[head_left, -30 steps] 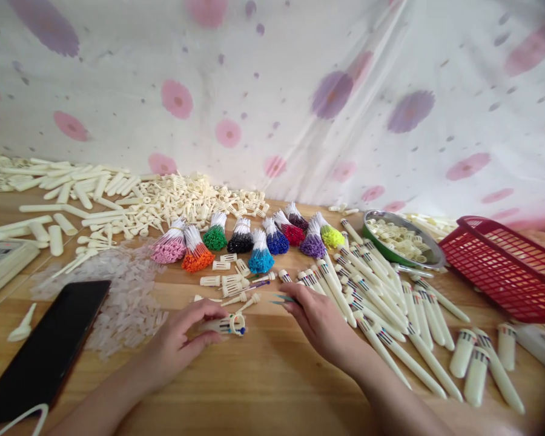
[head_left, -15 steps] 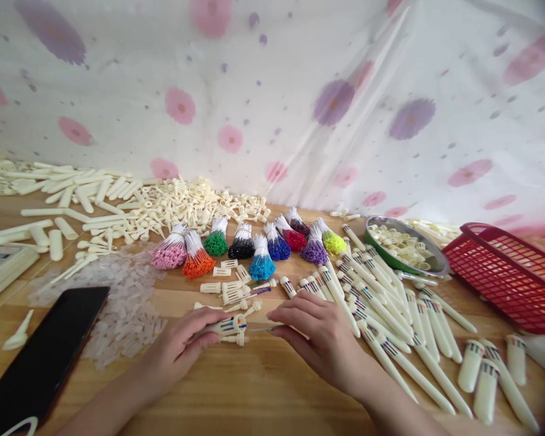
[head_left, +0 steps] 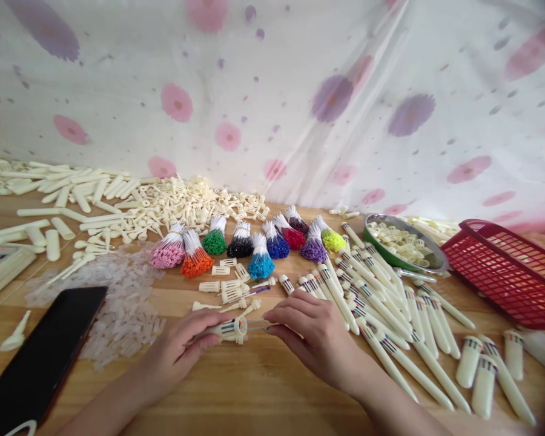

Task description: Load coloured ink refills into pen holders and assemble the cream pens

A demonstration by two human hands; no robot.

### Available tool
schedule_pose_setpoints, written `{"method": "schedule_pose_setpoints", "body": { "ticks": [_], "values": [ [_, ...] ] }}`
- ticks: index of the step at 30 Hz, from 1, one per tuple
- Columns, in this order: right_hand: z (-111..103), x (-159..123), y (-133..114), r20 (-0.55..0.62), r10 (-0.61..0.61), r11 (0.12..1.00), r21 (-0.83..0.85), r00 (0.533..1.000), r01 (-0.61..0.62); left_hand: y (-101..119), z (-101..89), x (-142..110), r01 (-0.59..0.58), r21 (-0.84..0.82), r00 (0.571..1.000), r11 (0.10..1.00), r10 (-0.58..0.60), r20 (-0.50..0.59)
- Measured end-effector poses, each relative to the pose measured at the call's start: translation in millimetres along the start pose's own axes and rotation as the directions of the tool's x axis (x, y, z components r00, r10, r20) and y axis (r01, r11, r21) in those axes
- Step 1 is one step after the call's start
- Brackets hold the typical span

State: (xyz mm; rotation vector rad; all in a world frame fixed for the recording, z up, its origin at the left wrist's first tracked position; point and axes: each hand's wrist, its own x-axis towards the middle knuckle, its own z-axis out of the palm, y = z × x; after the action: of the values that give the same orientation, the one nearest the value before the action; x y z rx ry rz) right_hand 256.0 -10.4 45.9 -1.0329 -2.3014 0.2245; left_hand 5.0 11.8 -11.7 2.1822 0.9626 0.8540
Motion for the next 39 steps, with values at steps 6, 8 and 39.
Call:
{"method": "schedule_pose_setpoints", "body": {
  "ticks": [6, 8, 39],
  "values": [
    [-2.0, 0.0, -6.6, 0.026, 0.000, 1.000, -0.015, 1.000, 0.000, -4.0, 0.5, -4.4, 0.061, -0.015, 0.998, 0.998, -0.061, 0.013],
    [-4.0, -0.2, -9.3, 0.047, -0.028, 0.999, -0.032, 0.998, 0.029, -3.0, -0.4, -3.4, 0.042, -0.015, 0.999, 0.999, -0.042, 0.025],
    [-1.0, -5.5, -31.0, -0.051, 0.029, 1.000, -0.001, 0.998, -0.029, -2.3, 3.2, 1.6, -0.141, -0.069, 0.982, 0.988, 0.130, -0.137]
  ]
}}
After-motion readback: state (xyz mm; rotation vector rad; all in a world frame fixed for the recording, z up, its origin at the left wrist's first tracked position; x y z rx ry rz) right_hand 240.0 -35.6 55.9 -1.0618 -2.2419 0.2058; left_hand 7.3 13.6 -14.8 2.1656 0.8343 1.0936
